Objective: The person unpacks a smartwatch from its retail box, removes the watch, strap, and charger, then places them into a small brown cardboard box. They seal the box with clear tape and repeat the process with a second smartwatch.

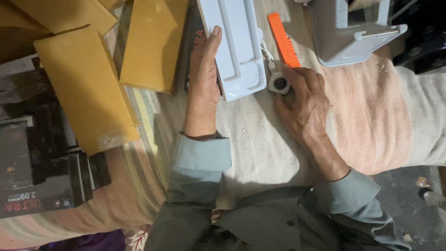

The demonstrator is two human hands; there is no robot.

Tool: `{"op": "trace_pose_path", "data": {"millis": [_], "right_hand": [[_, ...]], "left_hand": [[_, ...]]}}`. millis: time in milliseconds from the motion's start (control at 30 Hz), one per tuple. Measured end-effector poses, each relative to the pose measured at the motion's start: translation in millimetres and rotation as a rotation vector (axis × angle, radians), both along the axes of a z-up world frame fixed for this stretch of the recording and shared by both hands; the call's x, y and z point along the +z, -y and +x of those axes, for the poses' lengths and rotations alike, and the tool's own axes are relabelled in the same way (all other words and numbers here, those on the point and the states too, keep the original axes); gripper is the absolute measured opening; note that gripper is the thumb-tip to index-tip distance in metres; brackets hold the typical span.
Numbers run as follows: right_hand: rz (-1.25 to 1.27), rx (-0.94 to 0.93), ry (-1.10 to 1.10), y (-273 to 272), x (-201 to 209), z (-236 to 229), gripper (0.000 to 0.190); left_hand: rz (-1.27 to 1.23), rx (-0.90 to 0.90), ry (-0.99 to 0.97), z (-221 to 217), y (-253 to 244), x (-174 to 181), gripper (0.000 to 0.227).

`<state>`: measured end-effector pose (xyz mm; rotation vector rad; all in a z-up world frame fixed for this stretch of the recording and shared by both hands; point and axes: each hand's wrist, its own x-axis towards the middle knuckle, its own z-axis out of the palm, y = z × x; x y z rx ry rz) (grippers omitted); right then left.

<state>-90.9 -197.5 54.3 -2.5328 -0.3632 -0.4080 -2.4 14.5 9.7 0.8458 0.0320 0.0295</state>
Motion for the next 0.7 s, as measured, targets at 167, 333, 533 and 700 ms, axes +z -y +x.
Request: {"op": "trace_pose_path", "data": {"millis": [167, 333, 533, 700], "right_hand": [[0.216, 0.056, -0.076, 5.1, -2.2, -3.4, 0.059], [0.107, -0.002, -0.008, 7.2, -9.7, -0.7, 0.053], [-0.142, -0.022, 0.029, 1.9, -25.6, 3.8, 0.067], [0.004, -0.024, -0.071, 6.7, -25.3, 4.4, 0.055]], "left_hand": [[-0.007, 0.004, -0.014, -1.6, -1.7, -0.8, 0.055], [-0.002, 0.009, -0.012, -1.2, -4.0, -0.7, 0.056], [0.004, 0.013, -0.002, -1.8, -5.5, 0.3, 0.055], [0.185, -0.008, 0.012, -2.5, -5.2, 5.7, 0.057]]}}
